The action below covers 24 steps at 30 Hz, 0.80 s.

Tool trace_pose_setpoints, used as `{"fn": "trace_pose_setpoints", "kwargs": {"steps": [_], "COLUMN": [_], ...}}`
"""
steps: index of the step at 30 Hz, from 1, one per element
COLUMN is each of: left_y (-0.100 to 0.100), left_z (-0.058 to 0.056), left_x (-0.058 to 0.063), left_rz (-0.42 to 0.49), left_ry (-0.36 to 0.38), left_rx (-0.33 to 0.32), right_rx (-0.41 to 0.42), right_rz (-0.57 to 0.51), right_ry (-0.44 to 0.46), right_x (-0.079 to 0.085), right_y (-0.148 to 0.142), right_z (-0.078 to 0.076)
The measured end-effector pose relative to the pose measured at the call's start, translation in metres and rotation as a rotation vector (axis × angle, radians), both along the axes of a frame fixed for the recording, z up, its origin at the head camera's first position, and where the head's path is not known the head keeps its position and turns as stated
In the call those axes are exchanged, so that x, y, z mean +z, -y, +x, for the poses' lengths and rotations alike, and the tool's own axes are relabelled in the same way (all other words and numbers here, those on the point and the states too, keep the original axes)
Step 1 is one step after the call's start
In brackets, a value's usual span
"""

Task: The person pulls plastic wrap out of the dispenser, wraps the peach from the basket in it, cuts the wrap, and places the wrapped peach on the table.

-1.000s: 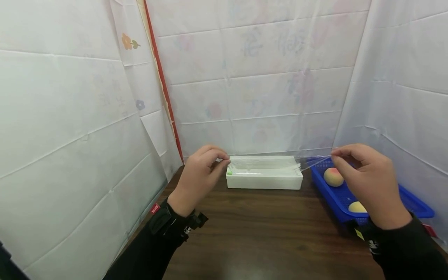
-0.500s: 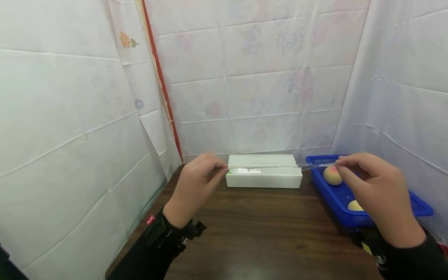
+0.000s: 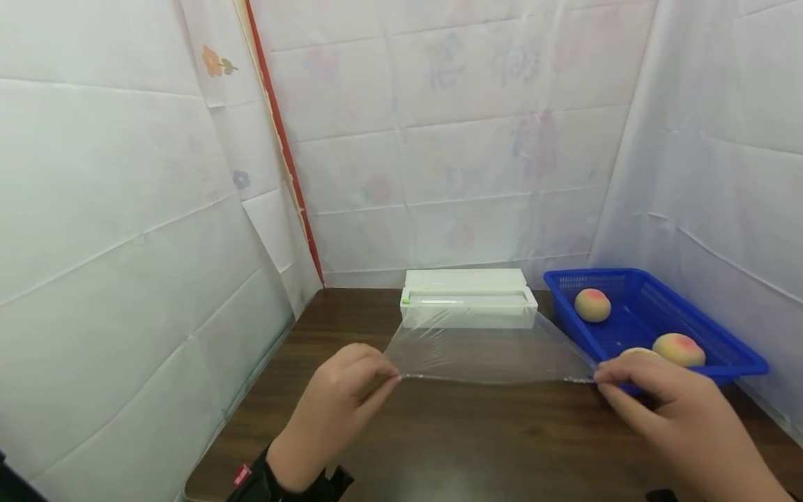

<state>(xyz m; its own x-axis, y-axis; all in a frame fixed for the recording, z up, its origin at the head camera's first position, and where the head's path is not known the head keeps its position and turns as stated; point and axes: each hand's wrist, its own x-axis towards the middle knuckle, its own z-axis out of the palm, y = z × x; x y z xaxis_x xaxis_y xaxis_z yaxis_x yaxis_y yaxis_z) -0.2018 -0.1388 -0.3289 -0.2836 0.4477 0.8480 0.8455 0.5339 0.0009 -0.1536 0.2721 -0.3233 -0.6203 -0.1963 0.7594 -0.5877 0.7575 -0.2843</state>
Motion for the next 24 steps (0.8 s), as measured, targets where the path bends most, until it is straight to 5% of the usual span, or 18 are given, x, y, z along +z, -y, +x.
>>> {"fn": "trace_pose_setpoints", "kwargs": {"steps": [6,12,15,20,24], "left_y": [0.011,0.021,0.024,0.027,0.028], "left_z": [0.013,0.017,0.017,0.015,0.012], "left_x": [-0.030,-0.059,-0.074,-0.100,-0.121], "left_rz": [-0.054,-0.088,-0.102,-0.162,-0.233], "left_ry": [0.072,0.153,0.251,0.516,0.566], "left_rx": [-0.015,-0.036,-0.060,-0.119,-0.146], "right_rx": [0.163,0.373,0.462,0.571,0.619], "right_rz": [0.068,0.083,0.093,0.100,0.095], "right_ry": [0.009,0.113,0.202,0.403,0.467], "right_x": [-0.038,-0.071,-0.083,-0.105,-0.125], "right_y": [-0.005,-0.010,-0.014,-0.019,-0.017], "right_z": [-0.001,-0.011,-0.016,-0.023,-0.026]}}
